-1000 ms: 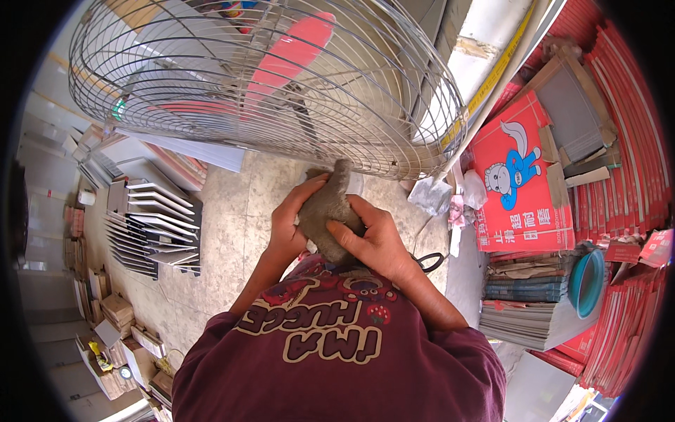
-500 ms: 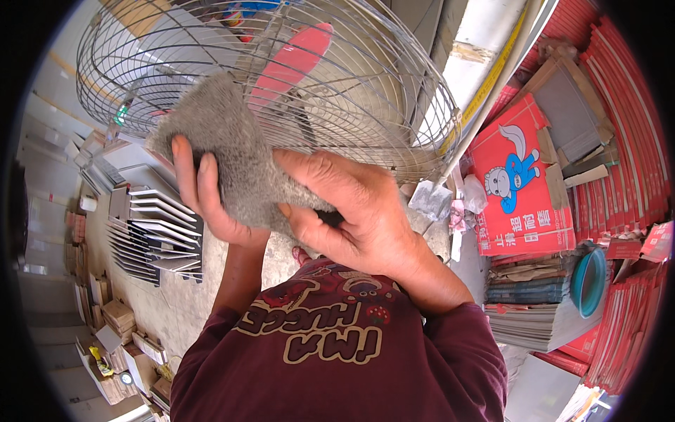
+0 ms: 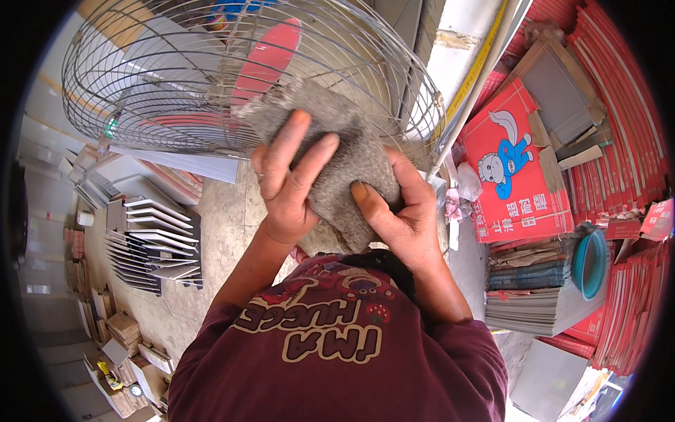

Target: The person wipes the circular metal guard of a pedestal fan with a gray cloth.

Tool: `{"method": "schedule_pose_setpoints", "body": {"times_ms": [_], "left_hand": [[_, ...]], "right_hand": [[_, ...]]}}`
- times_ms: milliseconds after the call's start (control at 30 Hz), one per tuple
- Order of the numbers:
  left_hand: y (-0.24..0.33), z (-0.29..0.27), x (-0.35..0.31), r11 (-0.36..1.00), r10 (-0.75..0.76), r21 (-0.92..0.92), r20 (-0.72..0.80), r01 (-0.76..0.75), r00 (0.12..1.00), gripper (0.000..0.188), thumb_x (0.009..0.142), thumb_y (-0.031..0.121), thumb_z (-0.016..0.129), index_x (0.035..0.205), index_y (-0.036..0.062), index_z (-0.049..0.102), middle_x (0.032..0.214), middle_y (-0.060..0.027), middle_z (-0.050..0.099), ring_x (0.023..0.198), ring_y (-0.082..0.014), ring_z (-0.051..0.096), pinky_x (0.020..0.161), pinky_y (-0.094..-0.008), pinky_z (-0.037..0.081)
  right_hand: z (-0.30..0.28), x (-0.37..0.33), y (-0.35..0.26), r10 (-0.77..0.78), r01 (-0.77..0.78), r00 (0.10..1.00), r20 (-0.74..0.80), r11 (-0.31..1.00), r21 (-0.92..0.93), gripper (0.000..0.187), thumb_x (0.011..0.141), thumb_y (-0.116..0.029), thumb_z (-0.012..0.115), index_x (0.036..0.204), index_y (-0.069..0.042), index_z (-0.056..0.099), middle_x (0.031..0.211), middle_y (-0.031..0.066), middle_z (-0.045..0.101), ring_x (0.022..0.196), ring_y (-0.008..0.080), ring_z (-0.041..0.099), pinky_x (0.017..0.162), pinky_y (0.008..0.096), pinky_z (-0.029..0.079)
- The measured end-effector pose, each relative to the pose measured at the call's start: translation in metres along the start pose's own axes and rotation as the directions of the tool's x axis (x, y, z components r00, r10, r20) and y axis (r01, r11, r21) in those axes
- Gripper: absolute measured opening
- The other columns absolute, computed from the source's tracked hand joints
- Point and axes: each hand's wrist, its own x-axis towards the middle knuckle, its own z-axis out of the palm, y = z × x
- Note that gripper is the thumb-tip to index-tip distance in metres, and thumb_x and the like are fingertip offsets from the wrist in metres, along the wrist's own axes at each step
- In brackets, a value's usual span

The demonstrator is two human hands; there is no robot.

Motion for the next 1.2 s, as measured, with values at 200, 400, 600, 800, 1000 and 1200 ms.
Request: {"method": "schedule_pose_setpoints", "body": {"times_ms": [200,400,600,800,1000,1200], "left_hand": [[0.004,0.014,-0.024,0.977,-0.006,-0.208,0.158,0.039,0.987,0.038,0.074,0.01,0.061,0.113,0.0089,0.062,0.129,-0.0081,0.051,0.096,-0.0249,0.054,0.082,-0.0335,0.046],[0.004,0.01,-0.044,0.913,-0.066,-0.356,0.352,0.199,0.934,0.047,0.07,-0.005,0.056,0.115,0.0064,0.059,0.129,-0.0115,0.05,0.105,-0.0318,0.053,0.084,-0.0347,0.046],[0.011,-0.02,-0.057,0.501,-0.59,-0.555,0.342,0.664,0.731,0.037,0.083,0.008,0.054,0.12,0.0021,0.053,0.123,-0.0123,0.052,0.111,-0.0211,0.05,0.09,-0.0328,0.041],[0.002,-0.014,-0.099,-0.283,-0.469,-0.555,0.791,0.782,0.392,0.049,0.095,0.04,0.041,0.118,-0.0013,0.054,0.118,-0.0103,0.055,0.111,-0.0174,0.049,0.095,-0.0331,0.036],[0.005,-0.018,-0.074,-0.368,-0.615,-0.664,0.699,0.651,0.365,0.026,0.09,0.016,0.056,0.111,0.0,0.058,0.109,-0.0068,0.061,0.102,-0.0131,0.056,0.09,-0.0276,0.041],[0.011,-0.027,-0.059,-0.176,-0.653,-0.651,0.639,0.739,0.407,0.02,0.086,0.01,0.063,0.104,0.0016,0.062,0.096,-0.001,0.064,0.086,-0.0068,0.056,0.075,-0.0221,0.044]], "right_hand": [[-0.01,-0.017,0.017,0.211,-0.207,0.977,-0.015,0.969,0.137,0.043,0.085,-0.017,0.063,0.12,0.002,0.048,0.102,0.0051,0.059,0.092,0.0104,0.054,0.08,0.0248,0.045],[-0.019,-0.028,0.038,0.331,-0.328,0.943,0.02,0.923,0.202,0.04,0.087,-0.015,0.061,0.12,0.003,0.049,0.102,0.0062,0.06,0.09,0.0107,0.056,0.078,0.0248,0.047],[-0.017,-0.034,0.037,0.287,-0.286,0.958,0.025,0.941,0.182,0.033,0.087,-0.011,0.059,0.117,0.002,0.053,0.1,0.0051,0.062,0.089,0.0099,0.057,0.077,0.024,0.047],[-0.007,-0.033,0.034,0.283,-0.305,0.948,0.147,0.94,0.152,0.027,0.086,-0.009,0.06,0.11,0.001,0.057,0.095,0.0025,0.062,0.086,0.0075,0.055,0.076,0.023,0.046],[-0.005,-0.032,0.039,0.383,-0.419,0.889,0.252,0.901,0.112,0.03,0.084,-0.012,0.064,0.11,0.001,0.057,0.095,0.0019,0.061,0.086,0.0068,0.054,0.076,0.0229,0.045],[0.005,-0.033,0.045,0.353,-0.379,0.913,0.205,0.919,0.11,0.041,0.083,-0.017,0.068,0.116,0.003,0.053,0.101,0.0052,0.061,0.092,0.0105,0.055,0.081,0.0249,0.045]]}}
